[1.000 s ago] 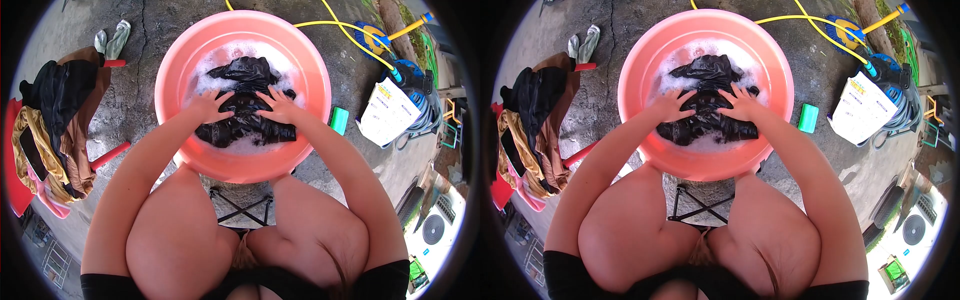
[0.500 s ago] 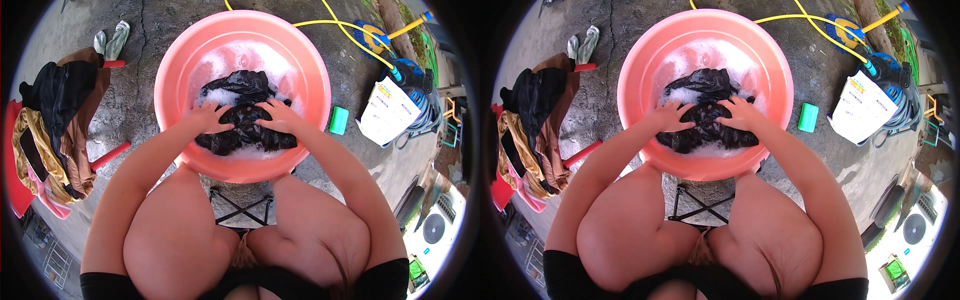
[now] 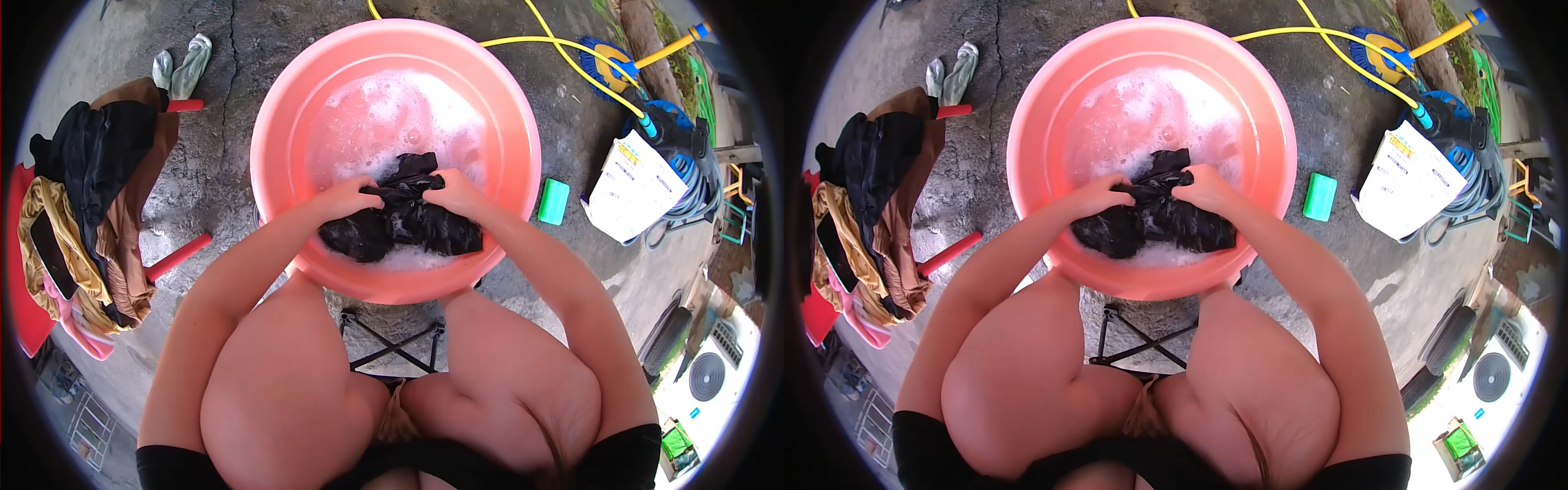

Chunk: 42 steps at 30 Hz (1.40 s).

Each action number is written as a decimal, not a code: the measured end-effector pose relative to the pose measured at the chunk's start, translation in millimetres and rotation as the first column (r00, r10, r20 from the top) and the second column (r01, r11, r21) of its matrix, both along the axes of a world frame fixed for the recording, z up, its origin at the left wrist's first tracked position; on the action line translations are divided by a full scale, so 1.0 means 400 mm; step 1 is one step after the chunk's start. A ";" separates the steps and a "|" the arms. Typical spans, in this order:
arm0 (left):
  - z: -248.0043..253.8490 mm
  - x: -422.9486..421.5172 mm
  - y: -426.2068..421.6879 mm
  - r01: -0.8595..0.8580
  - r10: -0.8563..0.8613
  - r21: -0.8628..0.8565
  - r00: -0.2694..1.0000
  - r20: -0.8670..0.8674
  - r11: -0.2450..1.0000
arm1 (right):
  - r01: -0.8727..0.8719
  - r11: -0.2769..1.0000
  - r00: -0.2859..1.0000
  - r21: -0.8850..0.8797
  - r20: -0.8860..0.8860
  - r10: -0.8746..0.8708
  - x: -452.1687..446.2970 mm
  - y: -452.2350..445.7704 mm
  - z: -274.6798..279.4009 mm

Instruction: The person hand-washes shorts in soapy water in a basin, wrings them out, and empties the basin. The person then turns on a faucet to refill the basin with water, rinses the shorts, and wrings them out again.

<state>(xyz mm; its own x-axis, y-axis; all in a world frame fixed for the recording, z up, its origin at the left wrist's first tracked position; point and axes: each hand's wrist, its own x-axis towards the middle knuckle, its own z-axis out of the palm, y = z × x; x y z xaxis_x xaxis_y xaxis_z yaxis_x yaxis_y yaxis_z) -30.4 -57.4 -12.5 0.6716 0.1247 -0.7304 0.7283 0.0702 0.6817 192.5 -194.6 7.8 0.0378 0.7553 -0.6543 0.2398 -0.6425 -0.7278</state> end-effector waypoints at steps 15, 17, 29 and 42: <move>0.228 0.079 0.041 -0.567 0.621 -0.658 0.761 -0.189 0.496 | 0.226 0.836 0.974 0.500 -0.140 -0.180 -0.045 0.090 0.422; 0.090 0.068 0.073 -0.370 0.569 -0.758 0.822 0.003 0.538 | 0.119 0.823 0.986 0.555 -0.161 -0.034 -0.046 0.114 0.472; 0.194 0.103 0.051 -0.358 0.637 -0.581 0.663 0.394 0.731 | -0.001 0.417 0.998 0.909 0.029 -0.061 -0.152 0.157 0.408; 0.282 0.080 0.135 -0.643 0.893 -0.642 0.422 0.158 0.417 | 0.480 0.569 0.852 0.667 -0.202 -0.483 -0.091 0.128 0.302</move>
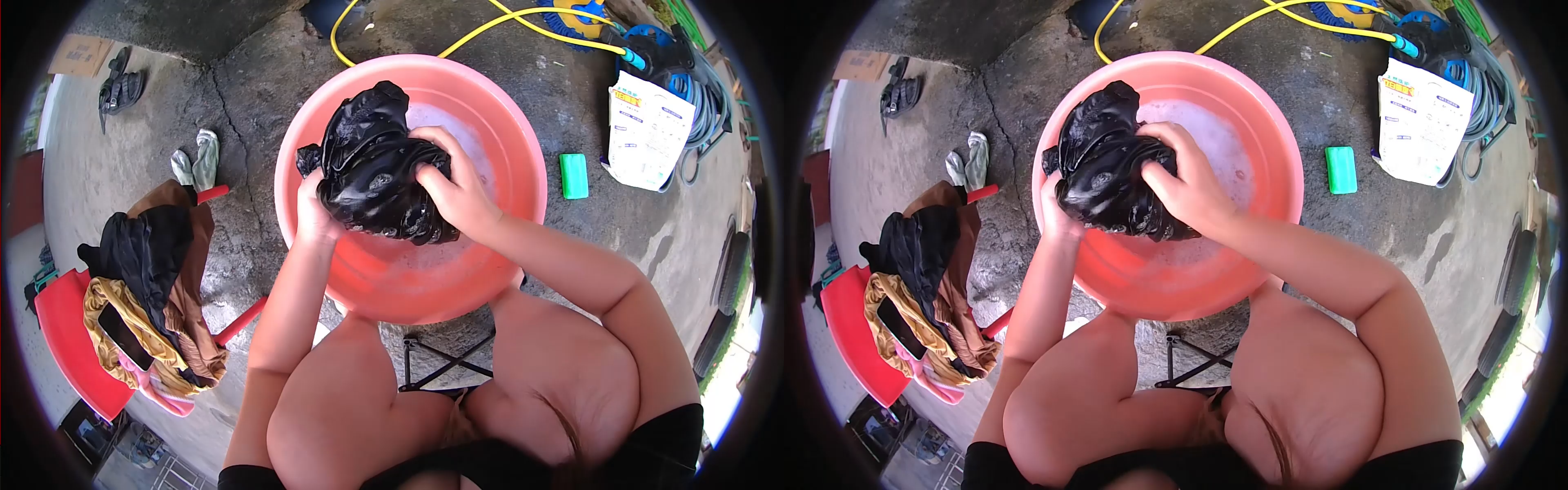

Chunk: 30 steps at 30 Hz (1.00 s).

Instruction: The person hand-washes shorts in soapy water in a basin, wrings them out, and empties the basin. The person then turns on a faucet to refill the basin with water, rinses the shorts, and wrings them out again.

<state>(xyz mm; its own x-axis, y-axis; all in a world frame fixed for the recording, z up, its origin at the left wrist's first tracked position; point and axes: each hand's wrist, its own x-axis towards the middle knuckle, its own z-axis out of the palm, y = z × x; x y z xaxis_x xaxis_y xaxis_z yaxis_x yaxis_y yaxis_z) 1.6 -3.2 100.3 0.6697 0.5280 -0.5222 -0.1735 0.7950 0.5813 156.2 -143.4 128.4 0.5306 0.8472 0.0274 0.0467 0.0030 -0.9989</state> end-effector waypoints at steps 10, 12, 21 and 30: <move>0.074 0.041 -0.040 0.164 -0.054 0.708 0.983 -0.175 0.687 | -0.087 0.935 0.546 -0.344 -0.802 -0.244 -0.021 -0.001 -0.072; 0.119 0.060 -0.053 0.259 -0.158 0.821 0.965 -0.207 0.509 | -0.263 0.885 0.402 -0.383 -0.878 -0.260 -0.012 -0.008 -0.135; 0.106 0.103 -0.109 0.287 -0.436 0.900 0.891 -0.125 0.328 | -0.453 0.793 0.460 -0.408 -0.868 -0.184 -0.029 -0.005 -0.040; 0.137 0.120 -0.146 0.353 -0.526 0.933 0.808 -0.265 0.071 | -0.456 0.786 0.585 -0.417 -0.806 -0.089 -0.051 -0.009 -0.089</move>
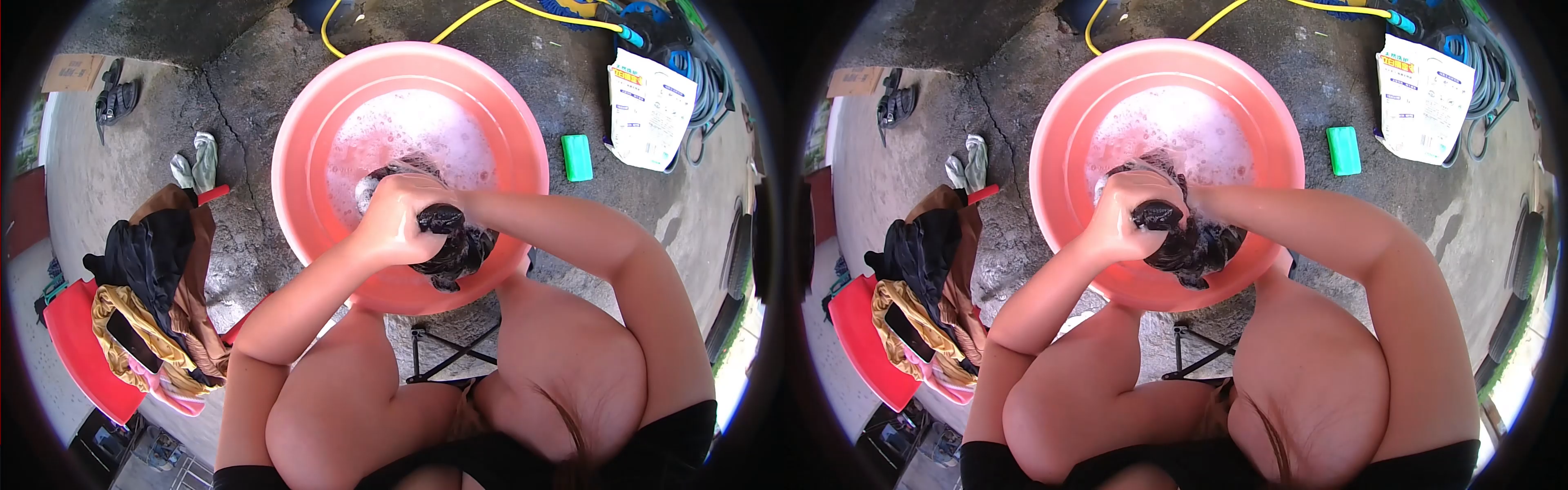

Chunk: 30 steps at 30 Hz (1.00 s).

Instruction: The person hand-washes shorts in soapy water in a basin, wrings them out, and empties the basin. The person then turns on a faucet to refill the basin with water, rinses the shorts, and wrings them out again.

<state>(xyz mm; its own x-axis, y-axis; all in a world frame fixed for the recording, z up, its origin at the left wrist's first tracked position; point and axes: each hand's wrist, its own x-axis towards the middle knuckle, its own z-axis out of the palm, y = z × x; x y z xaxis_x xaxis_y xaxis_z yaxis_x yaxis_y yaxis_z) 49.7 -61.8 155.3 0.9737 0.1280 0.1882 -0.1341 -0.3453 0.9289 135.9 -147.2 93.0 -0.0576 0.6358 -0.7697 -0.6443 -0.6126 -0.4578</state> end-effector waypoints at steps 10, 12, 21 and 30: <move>-0.080 -0.074 0.062 -0.192 0.172 -0.443 0.981 -0.084 0.876 | -0.150 0.985 0.934 0.081 0.339 0.114 0.066 -0.073 -0.059; -0.116 -0.110 0.081 -0.378 0.308 -0.391 0.923 -0.231 0.839 | -0.227 0.968 0.908 0.104 0.382 0.172 0.103 -0.089 -0.056; -0.246 -0.237 0.125 -0.558 0.565 0.202 0.618 -0.547 0.805 | -0.336 0.924 0.549 0.183 0.835 0.035 0.190 -0.112 -0.083; -0.208 -0.157 0.174 -0.228 0.651 0.612 0.328 -0.685 0.758 | -0.326 0.927 0.234 0.185 0.966 -0.110 0.306 -0.052 -0.136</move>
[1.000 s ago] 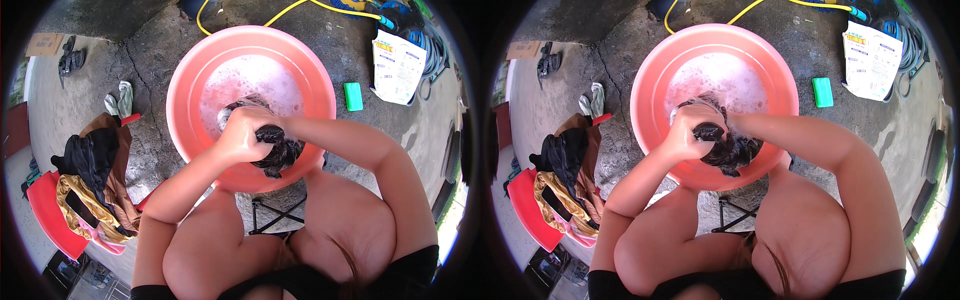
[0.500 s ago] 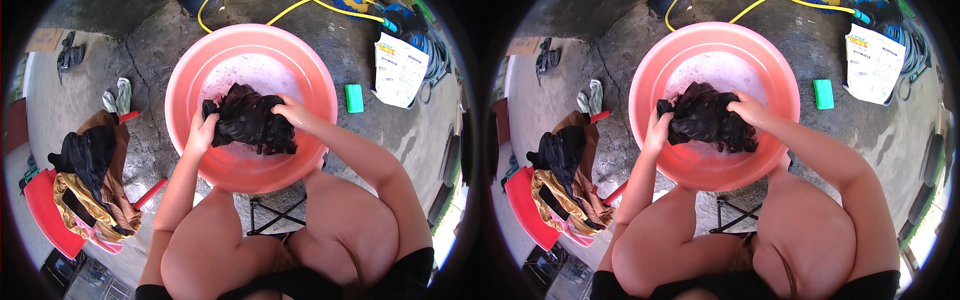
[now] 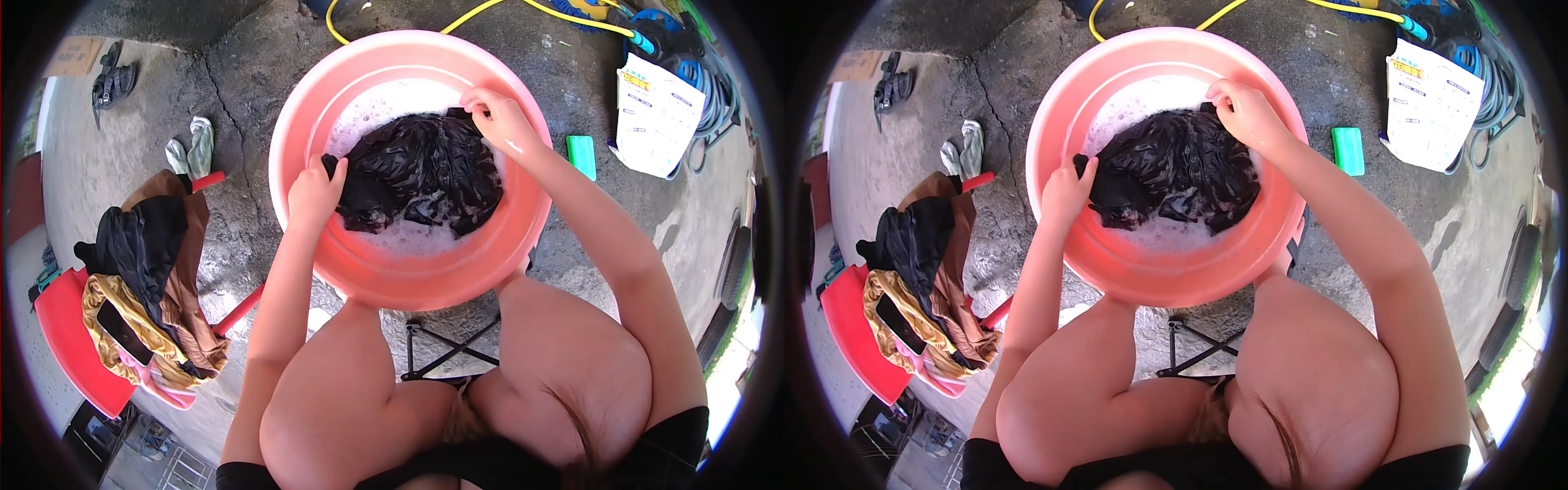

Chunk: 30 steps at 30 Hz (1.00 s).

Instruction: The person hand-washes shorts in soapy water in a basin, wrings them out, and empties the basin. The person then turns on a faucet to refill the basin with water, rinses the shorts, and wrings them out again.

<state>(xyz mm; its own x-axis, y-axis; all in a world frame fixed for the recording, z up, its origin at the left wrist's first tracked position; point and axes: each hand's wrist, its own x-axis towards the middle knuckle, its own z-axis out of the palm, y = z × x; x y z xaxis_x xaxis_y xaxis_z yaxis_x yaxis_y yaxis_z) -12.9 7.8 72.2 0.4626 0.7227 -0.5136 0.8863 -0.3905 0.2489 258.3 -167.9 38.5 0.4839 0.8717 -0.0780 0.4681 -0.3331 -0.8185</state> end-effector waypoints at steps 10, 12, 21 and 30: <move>-0.053 0.001 -0.155 0.525 -0.602 0.388 0.792 0.104 0.758 | -0.314 0.868 0.756 -0.384 0.452 0.473 -0.184 -0.088 0.064; -0.080 0.000 -0.187 0.598 -0.610 0.256 0.791 -0.040 0.759 | -0.329 0.741 0.733 -0.585 0.336 0.591 -0.218 -0.122 0.059; -0.211 -0.037 -0.193 0.723 -0.658 0.147 0.680 -0.323 0.675 | -0.267 0.322 0.584 -0.908 0.114 0.804 -0.221 -0.129 0.003; -0.234 -0.040 -0.162 0.703 -0.669 0.091 0.703 -0.241 0.706 | -0.233 0.285 0.477 -0.930 0.146 0.866 -0.169 -0.114 -0.077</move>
<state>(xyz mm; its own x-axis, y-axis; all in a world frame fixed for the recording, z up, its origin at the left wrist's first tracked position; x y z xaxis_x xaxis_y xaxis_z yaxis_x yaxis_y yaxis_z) -29.1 -57.0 -21.6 0.7771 0.3200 -0.5419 0.3758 -0.9266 -0.0083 190.8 -213.5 7.8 0.0939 0.6358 -0.7661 0.9945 -0.0248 0.1013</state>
